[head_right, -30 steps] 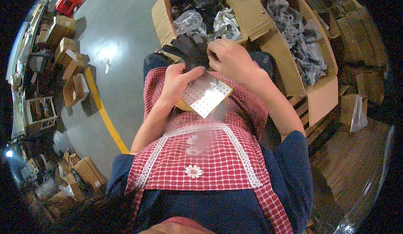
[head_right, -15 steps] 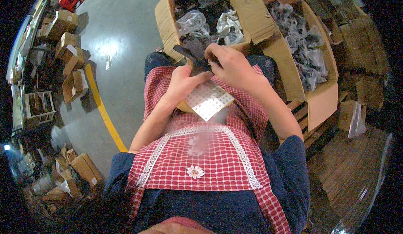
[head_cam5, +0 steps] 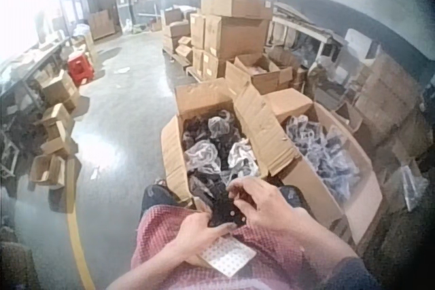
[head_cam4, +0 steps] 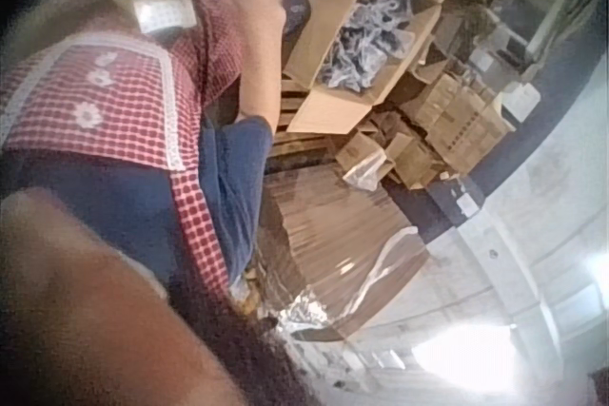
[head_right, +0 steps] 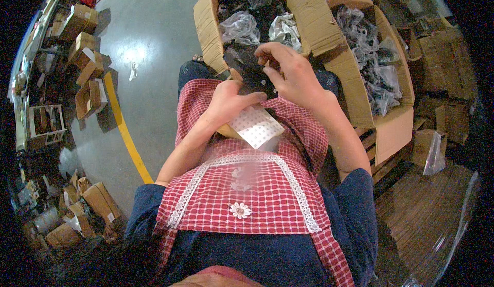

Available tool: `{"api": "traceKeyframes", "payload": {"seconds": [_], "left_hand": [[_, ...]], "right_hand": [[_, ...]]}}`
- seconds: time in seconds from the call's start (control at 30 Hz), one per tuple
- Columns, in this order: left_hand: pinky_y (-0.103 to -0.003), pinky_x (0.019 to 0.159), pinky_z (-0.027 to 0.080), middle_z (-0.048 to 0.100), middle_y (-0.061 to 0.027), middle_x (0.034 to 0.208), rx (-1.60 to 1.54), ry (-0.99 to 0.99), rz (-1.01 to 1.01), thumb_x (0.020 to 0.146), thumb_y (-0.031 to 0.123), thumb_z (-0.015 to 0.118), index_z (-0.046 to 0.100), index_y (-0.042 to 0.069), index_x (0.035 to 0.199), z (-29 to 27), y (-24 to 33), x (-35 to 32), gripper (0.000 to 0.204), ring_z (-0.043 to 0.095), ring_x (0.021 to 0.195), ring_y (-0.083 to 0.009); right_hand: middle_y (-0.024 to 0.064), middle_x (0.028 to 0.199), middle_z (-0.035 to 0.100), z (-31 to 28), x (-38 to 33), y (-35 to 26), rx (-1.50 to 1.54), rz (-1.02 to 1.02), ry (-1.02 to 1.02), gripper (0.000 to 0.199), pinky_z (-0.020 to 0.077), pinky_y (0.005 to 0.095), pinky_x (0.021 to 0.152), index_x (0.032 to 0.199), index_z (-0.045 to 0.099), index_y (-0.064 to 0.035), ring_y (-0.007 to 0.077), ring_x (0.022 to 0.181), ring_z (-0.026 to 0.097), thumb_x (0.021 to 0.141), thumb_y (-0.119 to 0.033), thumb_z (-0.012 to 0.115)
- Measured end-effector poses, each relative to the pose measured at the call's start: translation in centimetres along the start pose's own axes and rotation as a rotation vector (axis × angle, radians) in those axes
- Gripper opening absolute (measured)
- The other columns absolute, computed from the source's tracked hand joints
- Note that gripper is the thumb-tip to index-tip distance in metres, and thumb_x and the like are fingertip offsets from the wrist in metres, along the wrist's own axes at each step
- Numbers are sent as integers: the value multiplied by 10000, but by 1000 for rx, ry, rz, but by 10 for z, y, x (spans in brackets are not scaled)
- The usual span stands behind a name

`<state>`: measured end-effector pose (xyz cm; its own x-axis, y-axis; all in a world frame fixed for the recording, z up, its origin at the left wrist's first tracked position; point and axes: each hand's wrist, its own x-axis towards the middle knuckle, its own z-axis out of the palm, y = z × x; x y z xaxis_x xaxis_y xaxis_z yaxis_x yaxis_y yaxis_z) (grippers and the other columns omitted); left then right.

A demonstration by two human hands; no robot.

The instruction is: The person wipes black metal brackets with a white cloth, places them into plastic bags, and seals the bags with adhesive labels while sitting among cardboard boxes.

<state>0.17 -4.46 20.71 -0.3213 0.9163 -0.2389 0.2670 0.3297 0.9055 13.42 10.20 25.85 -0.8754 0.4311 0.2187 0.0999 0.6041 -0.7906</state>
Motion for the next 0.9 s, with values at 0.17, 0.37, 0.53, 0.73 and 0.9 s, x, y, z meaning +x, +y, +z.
{"api": "traceKeyframes", "payload": {"seconds": [0.17,0.37,0.53,0.73,0.9], "left_hand": [[-320,598,531,725,-95,696,-129,-68,-34,791,401,750,737,-14,807,4,-4,0,416,714,649,-192],[-310,615,541,726,-94,692,-114,-52,-58,810,380,749,728,-20,822,4,-3,-2,401,723,666,-187],[-315,616,543,723,-95,682,-135,-20,-7,812,370,748,729,-21,825,8,-6,-4,392,726,673,-192],[-339,618,534,718,-97,677,-41,-68,13,803,384,730,731,-11,793,5,1,-6,395,710,643,-199],[-350,626,525,715,-116,703,-173,36,8,801,399,728,728,-20,811,6,-4,-6,420,697,640,-221]], "right_hand": [[190,1047,578,3,1,0,-23,-159,-185,424,507,397,836,1202,499,4,355,972,617,794,101,562],[195,1060,576,15,-3,6,-236,-301,-199,452,516,440,834,1180,516,-2,397,982,603,741,72,599],[166,1070,584,19,-7,3,-485,-465,-182,471,528,426,818,1172,531,-21,352,982,615,728,-55,684],[146,1071,591,10,8,8,-660,-431,53,495,507,417,865,1180,541,-27,321,989,604,746,-141,747],[110,989,627,-15,-4,8,-254,75,345,284,514,355,779,1083,611,-35,258,865,631,820,-64,713]]}}
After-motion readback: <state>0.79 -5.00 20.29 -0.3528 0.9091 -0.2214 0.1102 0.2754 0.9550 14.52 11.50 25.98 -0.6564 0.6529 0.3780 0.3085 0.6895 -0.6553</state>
